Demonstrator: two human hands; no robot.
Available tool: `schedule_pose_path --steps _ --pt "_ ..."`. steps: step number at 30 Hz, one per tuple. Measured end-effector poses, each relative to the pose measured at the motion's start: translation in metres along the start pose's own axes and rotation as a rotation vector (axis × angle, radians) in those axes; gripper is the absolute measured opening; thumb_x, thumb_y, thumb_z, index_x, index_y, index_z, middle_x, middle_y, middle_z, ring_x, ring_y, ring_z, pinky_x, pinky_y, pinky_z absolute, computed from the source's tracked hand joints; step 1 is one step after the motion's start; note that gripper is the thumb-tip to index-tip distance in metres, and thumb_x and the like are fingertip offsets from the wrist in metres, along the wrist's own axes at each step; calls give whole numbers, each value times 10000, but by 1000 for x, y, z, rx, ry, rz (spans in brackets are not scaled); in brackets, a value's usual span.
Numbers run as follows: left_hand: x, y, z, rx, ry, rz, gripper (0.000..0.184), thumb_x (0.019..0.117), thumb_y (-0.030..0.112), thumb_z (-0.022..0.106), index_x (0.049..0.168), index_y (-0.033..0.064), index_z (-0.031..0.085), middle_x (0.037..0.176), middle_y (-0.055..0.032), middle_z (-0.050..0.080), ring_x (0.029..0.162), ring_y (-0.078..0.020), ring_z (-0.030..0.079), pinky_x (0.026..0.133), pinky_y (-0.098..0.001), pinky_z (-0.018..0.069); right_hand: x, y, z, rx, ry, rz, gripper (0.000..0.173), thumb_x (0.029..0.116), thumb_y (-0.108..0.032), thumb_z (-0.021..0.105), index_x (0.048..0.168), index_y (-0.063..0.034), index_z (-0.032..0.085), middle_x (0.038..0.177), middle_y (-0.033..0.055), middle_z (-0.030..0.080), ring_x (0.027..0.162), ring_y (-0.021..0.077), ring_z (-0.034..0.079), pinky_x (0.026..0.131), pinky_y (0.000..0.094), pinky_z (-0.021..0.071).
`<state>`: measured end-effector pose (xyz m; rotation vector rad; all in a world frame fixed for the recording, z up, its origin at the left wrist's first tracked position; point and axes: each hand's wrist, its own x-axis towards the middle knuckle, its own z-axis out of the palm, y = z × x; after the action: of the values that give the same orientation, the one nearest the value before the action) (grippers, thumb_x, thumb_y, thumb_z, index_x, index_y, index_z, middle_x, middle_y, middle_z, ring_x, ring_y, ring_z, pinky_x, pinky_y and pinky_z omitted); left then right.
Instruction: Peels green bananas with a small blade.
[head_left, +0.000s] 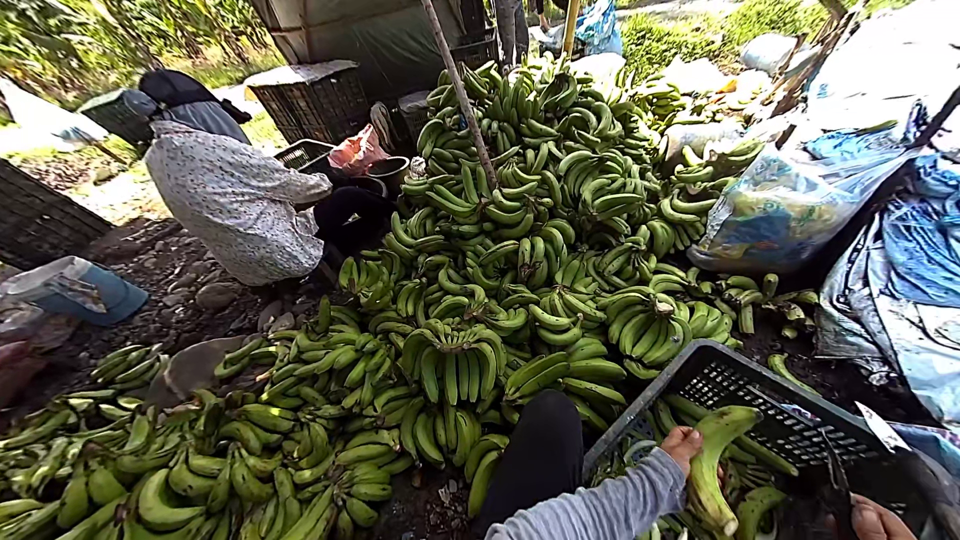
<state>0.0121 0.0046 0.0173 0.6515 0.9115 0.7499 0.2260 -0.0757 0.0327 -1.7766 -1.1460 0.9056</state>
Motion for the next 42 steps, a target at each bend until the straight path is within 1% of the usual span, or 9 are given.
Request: schedule_pose_path --steps 6,10,14,17,27,29,32,37,42 --pt "-17 39 -5 180 15 127 414 1125 134 210 1467 -73 315 987 -127 582 750 -140 577 694 -297 514 -24 -49 33 -256 -20 -8 465 1086 -271 419 1433 19 525 1173 301 664 1128 489 618 983 764 336" --pt "-24 51 -10 305 -12 140 493 1131 155 139 1558 -74 231 1522 -267 413 1330 -219 492 1116 -324 382 -49 -69 61 -398 -132 14 469 1078 -365 483 1453 -98 573 1311 236 660 1261 476 572 1064 768 264" --pt "-20 59 -10 358 -15 134 475 1128 169 122 1512 -28 318 1150 -160 581 854 -145 582 771 -295 504 -82 -71 69 -425 -172 19 448 1069 -390 514 1415 -127 624 1335 199 661 1292 453 556 1068 753 265" --pt "-25 63 -8 370 -63 131 466 1128 169 141 1515 -13 329 1118 -151 587 821 -154 577 751 -304 502 -103 -69 68 -410 -81 16 426 1044 -382 565 1370 -126 667 1294 198 679 1274 459 561 1045 756 281" --pt "-69 24 22 476 137 13 460 1134 124 236 1525 -105 312 1593 -289 335 1500 -308 332 1231 -391 234 -35 -70 51 -452 673 207 404 1048 -381 567 1367 -157 674 1380 252 605 1348 513 477 1029 731 323" --pt "-74 26 19 343 182 14 470 1139 154 211 1546 -65 297 1554 -274 396 1418 -294 436 1172 -385 331 -36 -83 38 -441 646 159 430 1059 -383 546 1405 -146 637 1411 229 596 1380 493 457 1051 737 290" --pt "-48 24 7 143 198 72 526 1140 327 114 1488 19 361 1060 -184 609 783 -222 612 689 -356 526 -64 -93 47 -450 347 76 446 1066 -415 512 1424 -173 622 1390 183 628 1357 448 498 1085 743 238" --pt "-13 41 -4 182 -67 340 498 1111 253 119 1500 -46 208 859 -65 591 662 -106 600 632 -250 535 -116 -92 71 -442 9 166 445 1069 -451 500 1422 -212 628 1322 149 675 1297 399 557 1091 703 262" --pt "-46 43 22 319 -191 -97 571 1122 378 51 1084 38 509 733 -57 564 578 -143 551 528 -277 491 -52 -69 74 -498 798 -282 299 964 -291 671 1167 -104 783 1149 254 702 1156 545 606 867 769 389"
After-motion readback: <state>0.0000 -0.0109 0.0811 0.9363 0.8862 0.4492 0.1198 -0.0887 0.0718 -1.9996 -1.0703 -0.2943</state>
